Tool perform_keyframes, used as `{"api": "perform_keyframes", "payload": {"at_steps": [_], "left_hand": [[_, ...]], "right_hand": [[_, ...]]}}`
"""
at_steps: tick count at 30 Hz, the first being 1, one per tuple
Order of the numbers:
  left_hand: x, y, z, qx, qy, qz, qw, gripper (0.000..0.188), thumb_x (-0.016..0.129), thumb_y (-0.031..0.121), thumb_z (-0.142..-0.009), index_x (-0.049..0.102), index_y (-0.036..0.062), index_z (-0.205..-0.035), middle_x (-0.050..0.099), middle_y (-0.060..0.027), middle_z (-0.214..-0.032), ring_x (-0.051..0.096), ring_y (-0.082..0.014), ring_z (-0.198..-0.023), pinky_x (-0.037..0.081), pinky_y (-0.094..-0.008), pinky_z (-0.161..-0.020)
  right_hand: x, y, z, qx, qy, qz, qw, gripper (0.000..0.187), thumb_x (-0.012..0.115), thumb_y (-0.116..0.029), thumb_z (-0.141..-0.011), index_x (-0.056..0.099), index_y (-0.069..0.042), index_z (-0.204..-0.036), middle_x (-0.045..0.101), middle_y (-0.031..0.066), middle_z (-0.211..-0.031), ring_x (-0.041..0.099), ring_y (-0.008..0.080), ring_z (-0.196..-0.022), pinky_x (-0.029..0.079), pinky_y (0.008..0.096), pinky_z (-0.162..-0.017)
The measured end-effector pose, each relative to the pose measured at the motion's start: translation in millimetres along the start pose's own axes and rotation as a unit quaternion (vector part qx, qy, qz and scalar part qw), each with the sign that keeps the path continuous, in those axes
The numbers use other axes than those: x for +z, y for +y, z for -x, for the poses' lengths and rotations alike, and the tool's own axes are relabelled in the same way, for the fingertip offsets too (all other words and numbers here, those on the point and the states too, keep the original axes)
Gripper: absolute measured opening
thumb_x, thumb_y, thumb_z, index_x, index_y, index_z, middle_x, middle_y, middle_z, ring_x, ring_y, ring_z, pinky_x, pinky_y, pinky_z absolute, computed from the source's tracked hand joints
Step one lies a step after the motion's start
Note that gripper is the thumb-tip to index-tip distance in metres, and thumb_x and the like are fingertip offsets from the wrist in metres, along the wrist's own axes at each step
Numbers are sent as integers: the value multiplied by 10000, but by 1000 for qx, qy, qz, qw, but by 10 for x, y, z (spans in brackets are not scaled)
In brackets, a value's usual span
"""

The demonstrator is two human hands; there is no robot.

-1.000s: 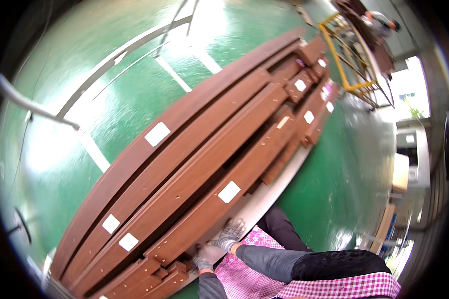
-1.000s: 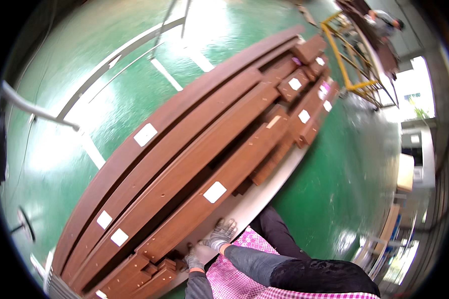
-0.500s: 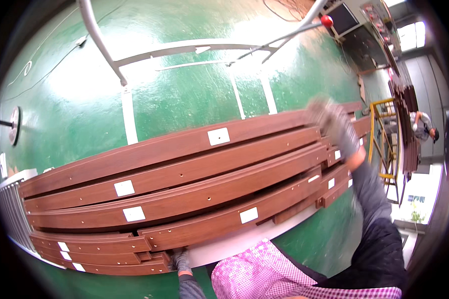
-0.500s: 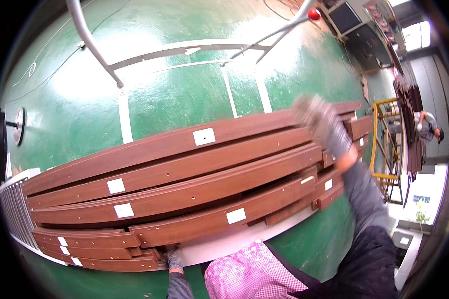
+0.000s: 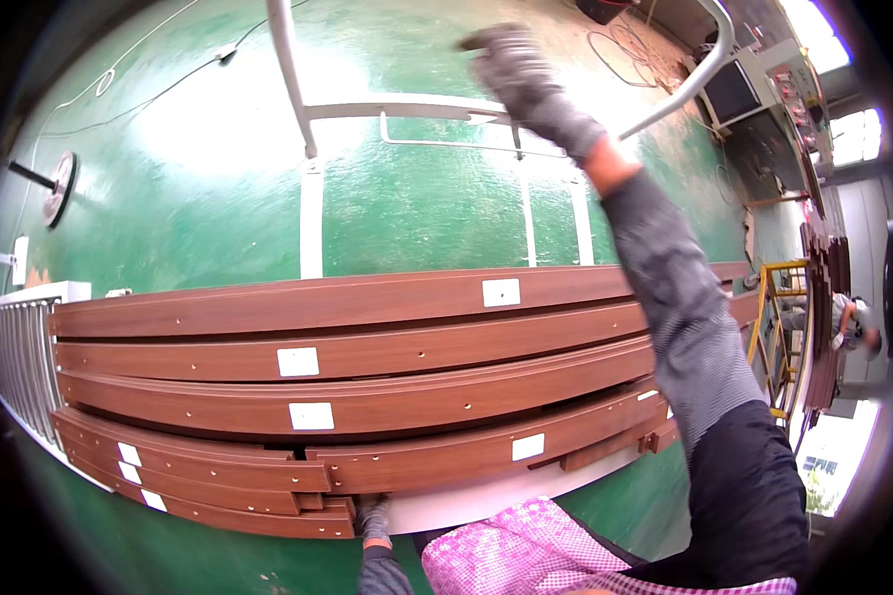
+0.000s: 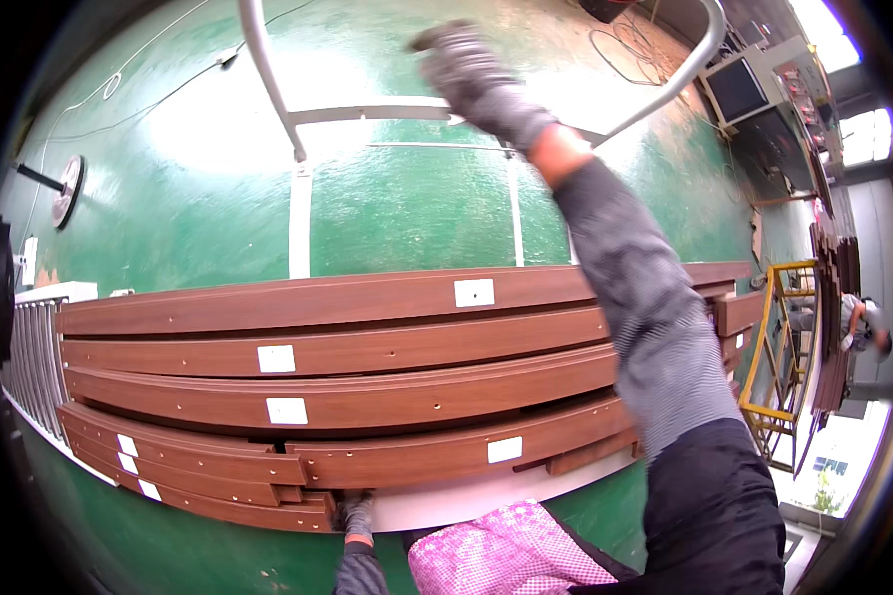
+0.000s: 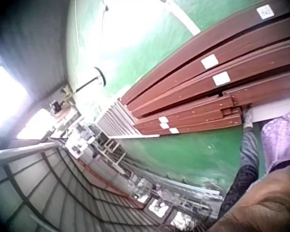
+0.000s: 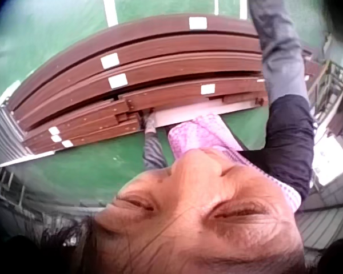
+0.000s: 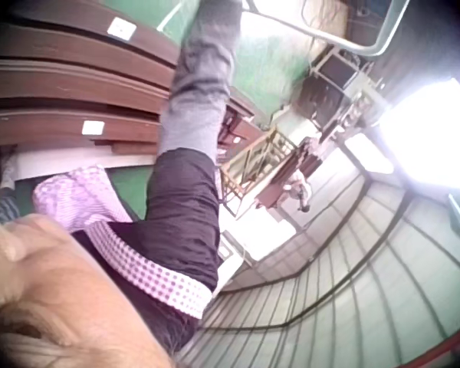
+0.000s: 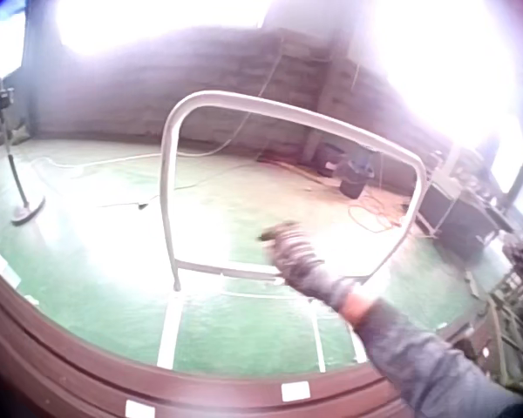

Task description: The person feeds several wood boards one by one into an edge-banding machine, then places the finished boards onto a rolling cart and pushes the cart across the workshop.

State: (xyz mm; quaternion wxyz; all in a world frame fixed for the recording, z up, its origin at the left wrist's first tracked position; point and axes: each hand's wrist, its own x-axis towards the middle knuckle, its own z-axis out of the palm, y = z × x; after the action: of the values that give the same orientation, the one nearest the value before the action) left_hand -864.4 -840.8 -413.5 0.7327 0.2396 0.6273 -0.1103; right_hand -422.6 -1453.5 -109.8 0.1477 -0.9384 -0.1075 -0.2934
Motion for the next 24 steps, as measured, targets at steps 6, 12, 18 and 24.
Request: {"api": "perform_keyframes", "payload": {"at_steps": [6, 12, 18, 24], "left_hand": [[620, -58, 754, 170, -17, -730, 662, 610, 615, 106, -698, 357, 36, -1246, 447, -67, -1240, 406, -189, -1126, 335, -281, -931], [-224, -16, -108, 119, -90, -209, 966, 424, 365, 311, -839, 407, 147, -1228, 360, -21, -1323, 350, -180, -1158, 328, -427, -902], [738, -11, 781, 160, -7, -740, 654, 683, 685, 308, -699, 374, 33, -1243, 435, -89, -1249, 419, -221, -1126, 338, -334, -945], [1433, -57, 1639, 52, 91, -798, 594, 729, 598, 536, -677, 471, 18, -1175, 486, -134, -1202, 438, -239, -1131, 353, -335, -931]], "right_hand": [[1377, -1012, -561, 79, -284, 192, 936, 460, 444, -100, -794, 408, -153, -1249, 253, 111, -1377, 154, 245, -1306, 49, 504, -1044], [1504, -694, -1019, 73, -236, 380, 891, 425, 226, -349, -893, 266, -313, -1314, 151, 77, -1420, 101, 284, -1311, -4, 505, -1032], [939, -884, -745, 133, -234, 282, 921, 592, 436, -264, -781, 237, -217, -1337, 91, 150, -1418, 81, 329, -1307, -7, 537, -1019], [-202, -2215, 1511, -138, -158, -67, 975, 378, 508, -48, -706, 449, -103, -1075, 415, 184, -1176, 401, 357, -1103, 353, 480, -912]]}}
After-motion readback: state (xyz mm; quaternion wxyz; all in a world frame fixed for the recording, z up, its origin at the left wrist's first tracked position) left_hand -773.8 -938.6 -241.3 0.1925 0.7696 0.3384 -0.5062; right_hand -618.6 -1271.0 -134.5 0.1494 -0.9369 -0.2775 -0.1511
